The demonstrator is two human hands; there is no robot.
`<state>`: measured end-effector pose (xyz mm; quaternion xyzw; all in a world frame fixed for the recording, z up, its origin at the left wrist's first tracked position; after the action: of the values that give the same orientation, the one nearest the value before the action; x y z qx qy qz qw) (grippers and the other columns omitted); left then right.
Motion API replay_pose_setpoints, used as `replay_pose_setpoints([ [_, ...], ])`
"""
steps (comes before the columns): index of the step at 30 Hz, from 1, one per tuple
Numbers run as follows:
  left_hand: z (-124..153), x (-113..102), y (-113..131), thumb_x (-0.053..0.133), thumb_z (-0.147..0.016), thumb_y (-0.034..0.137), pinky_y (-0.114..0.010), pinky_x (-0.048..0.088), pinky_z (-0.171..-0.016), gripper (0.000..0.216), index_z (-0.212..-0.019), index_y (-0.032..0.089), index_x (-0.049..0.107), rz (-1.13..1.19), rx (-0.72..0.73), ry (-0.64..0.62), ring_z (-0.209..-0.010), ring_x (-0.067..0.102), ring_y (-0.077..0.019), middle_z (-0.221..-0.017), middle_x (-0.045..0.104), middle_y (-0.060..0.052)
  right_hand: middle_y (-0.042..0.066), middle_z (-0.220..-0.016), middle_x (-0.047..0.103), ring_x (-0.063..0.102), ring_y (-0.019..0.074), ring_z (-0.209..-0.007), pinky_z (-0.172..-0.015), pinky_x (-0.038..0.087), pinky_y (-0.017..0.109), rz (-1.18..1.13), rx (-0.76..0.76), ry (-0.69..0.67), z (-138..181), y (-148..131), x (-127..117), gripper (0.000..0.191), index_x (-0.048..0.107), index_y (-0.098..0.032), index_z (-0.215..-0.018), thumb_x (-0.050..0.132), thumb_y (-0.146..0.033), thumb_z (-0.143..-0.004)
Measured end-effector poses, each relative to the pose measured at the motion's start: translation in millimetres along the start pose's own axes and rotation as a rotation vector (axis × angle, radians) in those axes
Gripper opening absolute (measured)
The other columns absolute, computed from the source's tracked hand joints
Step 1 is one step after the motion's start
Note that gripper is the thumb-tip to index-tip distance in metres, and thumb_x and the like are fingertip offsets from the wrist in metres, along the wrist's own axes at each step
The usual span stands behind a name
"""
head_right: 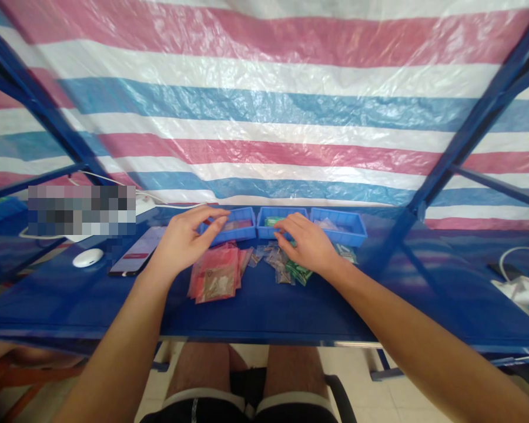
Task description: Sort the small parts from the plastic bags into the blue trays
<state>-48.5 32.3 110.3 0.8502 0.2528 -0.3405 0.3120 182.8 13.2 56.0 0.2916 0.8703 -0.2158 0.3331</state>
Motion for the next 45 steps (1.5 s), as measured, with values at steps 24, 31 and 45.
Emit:
replay_pose_setpoints([
  [24,79,-19,-8,0.060,-0.102,0.044,-0.037,0.057,-0.108,0.033,-0.124,0.027,0.079,0.044,-0.178,-0.070,-0.116,0.075,-0.0261,-0.125,0.080,-0.004,0.010,-0.100,0.073,0.067,0.0284,-0.097,-0.087,0.056,0.046,-0.090,-0.002,-0.006,-2,-13,-5,0.021,0.066,-0.022,-0.121,0.056,-0.033,-0.107],
  [31,-7,-15,13,0.062,-0.100,0.050,-0.036,0.057,-0.102,0.038,-0.118,0.021,0.081,0.243,-0.120,0.103,-0.111,0.075,-0.0265,-0.121,0.081,-0.008,0.009,-0.114,0.073,0.072,0.0262,-0.095,-0.082,0.062,0.043,-0.283,0.183,0.056,0,-1,-7,0.031,0.062,-0.027,-0.133,0.060,-0.039,-0.104],
  [45,-31,76,2,0.078,-0.090,0.040,-0.041,0.056,-0.106,0.049,-0.135,0.020,0.072,0.860,-0.113,-0.197,-0.127,0.068,-0.0304,-0.141,0.070,-0.014,0.005,-0.098,0.081,0.077,0.0255,-0.083,-0.079,0.064,0.042,-0.580,0.478,0.240,10,48,-3,0.019,0.076,-0.026,-0.105,0.073,-0.041,-0.094],
])
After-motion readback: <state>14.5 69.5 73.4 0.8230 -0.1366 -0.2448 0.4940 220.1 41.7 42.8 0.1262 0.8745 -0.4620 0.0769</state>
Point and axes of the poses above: each hand's wrist, its own z-axis away from the middle knuckle, its own x-axis out of the palm, y = z × x, the point moved 8 cm from there along -z, towards the middle knuckle
